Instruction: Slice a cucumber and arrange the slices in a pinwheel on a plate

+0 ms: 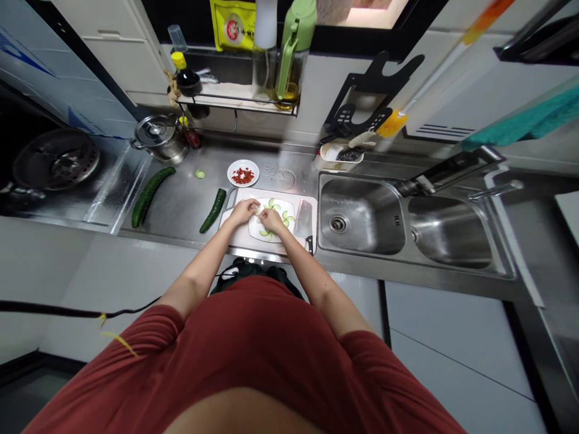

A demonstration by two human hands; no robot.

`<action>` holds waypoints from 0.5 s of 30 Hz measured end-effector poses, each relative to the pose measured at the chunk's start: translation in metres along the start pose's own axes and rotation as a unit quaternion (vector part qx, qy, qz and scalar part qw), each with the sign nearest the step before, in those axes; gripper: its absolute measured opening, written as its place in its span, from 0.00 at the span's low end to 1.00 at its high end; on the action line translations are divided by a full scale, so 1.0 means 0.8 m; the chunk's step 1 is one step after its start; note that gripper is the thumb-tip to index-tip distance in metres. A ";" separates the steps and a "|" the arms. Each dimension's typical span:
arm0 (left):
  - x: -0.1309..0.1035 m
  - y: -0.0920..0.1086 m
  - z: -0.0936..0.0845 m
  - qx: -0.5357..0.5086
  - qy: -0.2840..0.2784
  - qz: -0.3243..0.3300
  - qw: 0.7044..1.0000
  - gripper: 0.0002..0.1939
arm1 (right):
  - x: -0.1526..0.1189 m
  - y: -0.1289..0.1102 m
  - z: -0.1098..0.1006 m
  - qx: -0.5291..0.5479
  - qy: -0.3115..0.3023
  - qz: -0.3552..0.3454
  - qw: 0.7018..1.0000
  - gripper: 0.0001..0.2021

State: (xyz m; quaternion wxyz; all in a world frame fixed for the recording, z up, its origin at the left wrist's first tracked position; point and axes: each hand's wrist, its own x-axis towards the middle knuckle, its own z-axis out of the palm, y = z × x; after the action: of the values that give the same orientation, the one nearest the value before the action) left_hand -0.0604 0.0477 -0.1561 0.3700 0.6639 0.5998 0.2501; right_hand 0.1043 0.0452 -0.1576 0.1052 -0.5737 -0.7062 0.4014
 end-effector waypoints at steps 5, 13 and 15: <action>-0.002 0.007 0.001 0.079 0.006 -0.001 0.997 0.16 | 0.003 -0.002 0.003 -0.064 -0.002 0.003 0.998 0.10; -0.004 0.008 0.009 0.154 0.021 0.021 0.988 0.16 | -0.003 -0.009 0.010 -0.117 0.023 -0.003 0.993 0.12; -0.006 0.008 0.010 0.165 0.027 0.026 0.986 0.17 | -0.006 -0.012 0.011 -0.125 0.031 0.003 0.992 0.12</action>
State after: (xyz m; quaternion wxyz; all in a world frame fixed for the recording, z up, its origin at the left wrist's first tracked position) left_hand -0.0511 0.0415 -0.1553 0.2324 0.7244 0.6249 0.1754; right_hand 0.0935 0.0367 -0.1551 0.0528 -0.5967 -0.7453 0.2926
